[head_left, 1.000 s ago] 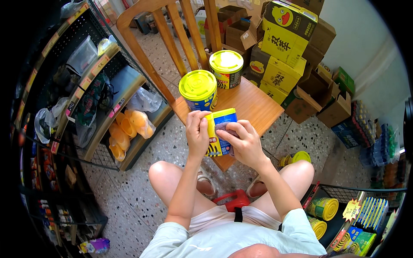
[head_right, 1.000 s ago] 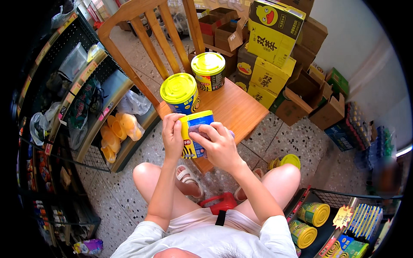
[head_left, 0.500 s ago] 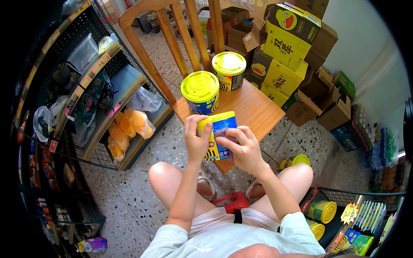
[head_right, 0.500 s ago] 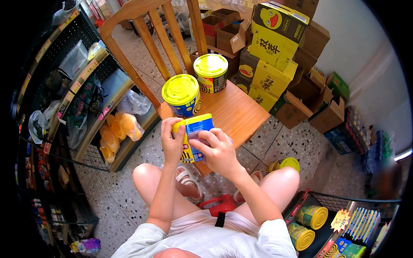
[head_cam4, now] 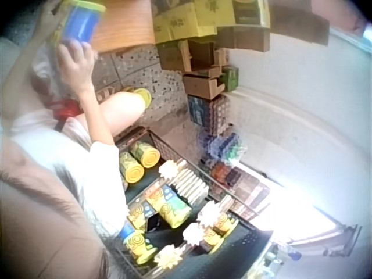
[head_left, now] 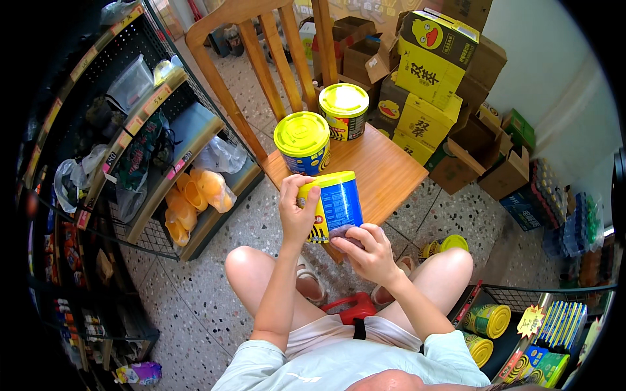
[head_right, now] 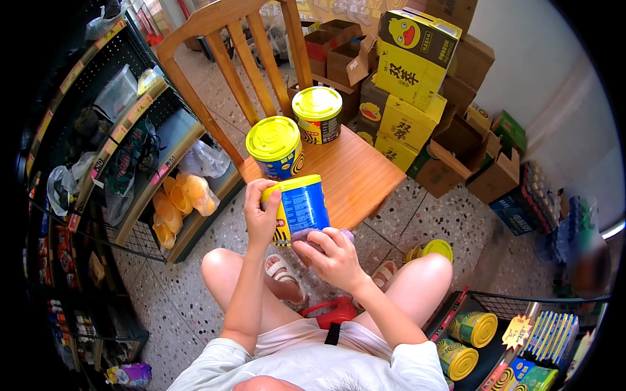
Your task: The person cleans the lids of several blue and yellow plastic containers using a purple cloth while sitting in a storage area.
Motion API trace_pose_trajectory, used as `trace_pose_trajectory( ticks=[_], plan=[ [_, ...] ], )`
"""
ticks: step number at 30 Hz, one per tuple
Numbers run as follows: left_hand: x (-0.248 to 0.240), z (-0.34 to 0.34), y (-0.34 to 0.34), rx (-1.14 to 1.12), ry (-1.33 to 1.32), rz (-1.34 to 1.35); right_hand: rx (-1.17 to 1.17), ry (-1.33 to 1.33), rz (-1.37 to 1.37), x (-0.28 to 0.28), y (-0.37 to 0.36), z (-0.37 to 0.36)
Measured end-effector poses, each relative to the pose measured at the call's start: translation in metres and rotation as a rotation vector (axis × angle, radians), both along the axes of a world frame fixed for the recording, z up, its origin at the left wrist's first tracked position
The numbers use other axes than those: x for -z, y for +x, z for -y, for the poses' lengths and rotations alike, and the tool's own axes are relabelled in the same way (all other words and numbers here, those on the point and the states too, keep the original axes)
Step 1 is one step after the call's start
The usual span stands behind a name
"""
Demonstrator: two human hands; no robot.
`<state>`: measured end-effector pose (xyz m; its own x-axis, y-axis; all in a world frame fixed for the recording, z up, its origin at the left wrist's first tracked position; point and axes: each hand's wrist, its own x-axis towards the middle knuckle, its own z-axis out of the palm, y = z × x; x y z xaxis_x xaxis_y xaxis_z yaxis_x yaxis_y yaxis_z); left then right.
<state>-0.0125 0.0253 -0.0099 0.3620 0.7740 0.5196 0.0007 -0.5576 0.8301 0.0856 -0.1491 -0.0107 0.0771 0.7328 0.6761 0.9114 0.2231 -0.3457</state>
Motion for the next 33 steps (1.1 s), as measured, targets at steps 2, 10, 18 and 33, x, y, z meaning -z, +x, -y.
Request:
trace_pose_trajectory(
  ticks=[2, 10, 18, 33],
  plan=[
    [0.000, -0.002, 0.001, 0.010, 0.007, 0.005, 0.033, 0.080, 0.059, 0.004, 0.003, -0.004],
    [0.017, -0.005, 0.000, 0.090, -0.065, 0.075, 0.019, 0.149, 0.161, 0.009, 0.002, -0.003],
    [0.024, -0.002, 0.006, 0.138, -0.181, 0.168, 0.016, 0.114, 0.170, -0.009, -0.002, 0.001],
    [-0.009, 0.007, 0.008, 0.046, 0.055, -0.079, -0.091, -0.089, 0.036, -0.033, 0.010, -0.006]
  ],
)
